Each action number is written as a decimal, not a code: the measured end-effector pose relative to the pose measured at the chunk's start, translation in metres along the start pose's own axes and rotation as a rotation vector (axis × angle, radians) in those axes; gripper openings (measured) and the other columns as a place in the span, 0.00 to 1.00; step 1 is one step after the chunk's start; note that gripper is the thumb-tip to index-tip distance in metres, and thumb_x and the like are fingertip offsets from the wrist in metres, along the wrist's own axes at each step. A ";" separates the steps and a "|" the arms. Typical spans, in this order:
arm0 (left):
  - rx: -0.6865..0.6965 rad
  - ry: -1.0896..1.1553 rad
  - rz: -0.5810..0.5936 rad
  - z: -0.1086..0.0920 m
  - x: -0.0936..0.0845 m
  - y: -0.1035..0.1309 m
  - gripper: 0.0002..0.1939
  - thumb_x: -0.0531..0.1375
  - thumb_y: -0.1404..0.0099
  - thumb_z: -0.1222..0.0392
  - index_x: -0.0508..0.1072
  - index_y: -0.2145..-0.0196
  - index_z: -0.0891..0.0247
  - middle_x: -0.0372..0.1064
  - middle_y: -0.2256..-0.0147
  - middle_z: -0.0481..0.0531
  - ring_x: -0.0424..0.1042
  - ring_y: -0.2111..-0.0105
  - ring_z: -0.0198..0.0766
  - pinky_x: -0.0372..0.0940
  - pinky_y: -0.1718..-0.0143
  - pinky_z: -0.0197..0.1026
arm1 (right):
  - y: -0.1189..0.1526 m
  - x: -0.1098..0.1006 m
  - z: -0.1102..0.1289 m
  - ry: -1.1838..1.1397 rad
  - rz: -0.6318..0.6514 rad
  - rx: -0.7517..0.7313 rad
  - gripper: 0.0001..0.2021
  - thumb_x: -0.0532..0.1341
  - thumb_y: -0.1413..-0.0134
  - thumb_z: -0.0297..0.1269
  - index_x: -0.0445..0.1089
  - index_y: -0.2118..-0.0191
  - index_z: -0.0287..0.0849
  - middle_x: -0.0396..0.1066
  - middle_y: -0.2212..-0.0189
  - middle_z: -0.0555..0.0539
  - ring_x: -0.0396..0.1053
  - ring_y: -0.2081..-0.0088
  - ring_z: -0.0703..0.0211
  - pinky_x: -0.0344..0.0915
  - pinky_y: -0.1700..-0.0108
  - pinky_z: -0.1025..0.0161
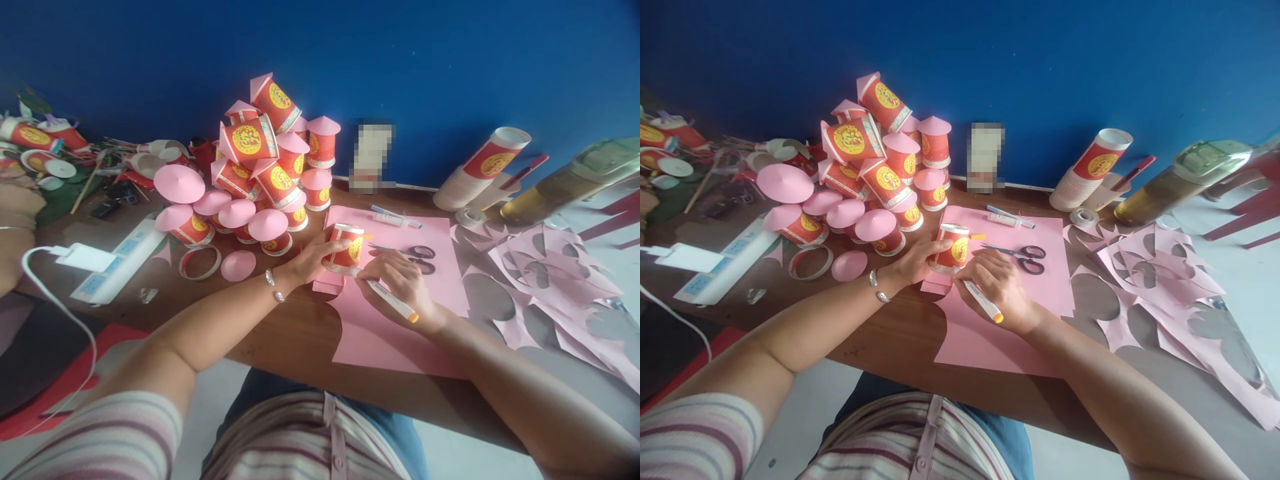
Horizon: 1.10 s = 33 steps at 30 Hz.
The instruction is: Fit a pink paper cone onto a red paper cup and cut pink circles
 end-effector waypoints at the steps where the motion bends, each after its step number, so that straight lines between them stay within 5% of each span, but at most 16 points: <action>1: -0.001 0.002 0.004 0.000 0.000 0.000 0.19 0.68 0.36 0.51 0.77 0.51 0.63 0.78 0.58 0.56 0.77 0.54 0.47 0.75 0.53 0.50 | 0.000 0.000 0.000 -0.004 0.001 0.002 0.11 0.65 0.43 0.23 0.69 0.63 0.47 0.77 0.73 0.53 0.77 0.70 0.56 0.77 0.54 0.52; 22: 0.059 -0.055 -0.001 -0.001 -0.003 0.001 0.19 0.66 0.33 0.50 0.79 0.51 0.65 0.78 0.58 0.57 0.78 0.55 0.48 0.74 0.56 0.45 | -0.007 -0.002 0.010 0.000 -0.009 -0.052 0.11 0.64 0.43 0.22 0.68 0.64 0.48 0.76 0.75 0.55 0.74 0.74 0.60 0.78 0.54 0.54; 33: 0.005 -0.011 0.023 0.001 -0.002 0.001 0.22 0.65 0.33 0.49 0.78 0.47 0.65 0.78 0.53 0.60 0.76 0.50 0.52 0.75 0.51 0.50 | -0.006 -0.002 0.011 0.045 0.015 -0.076 0.11 0.63 0.42 0.21 0.67 0.64 0.47 0.75 0.75 0.55 0.72 0.74 0.62 0.78 0.53 0.54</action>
Point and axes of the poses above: each hand's wrist, its own y-axis away from the middle knuckle, its own x-axis out of the palm, z = x × y, the point moved 4 cm from there along -y, towards the middle knuckle
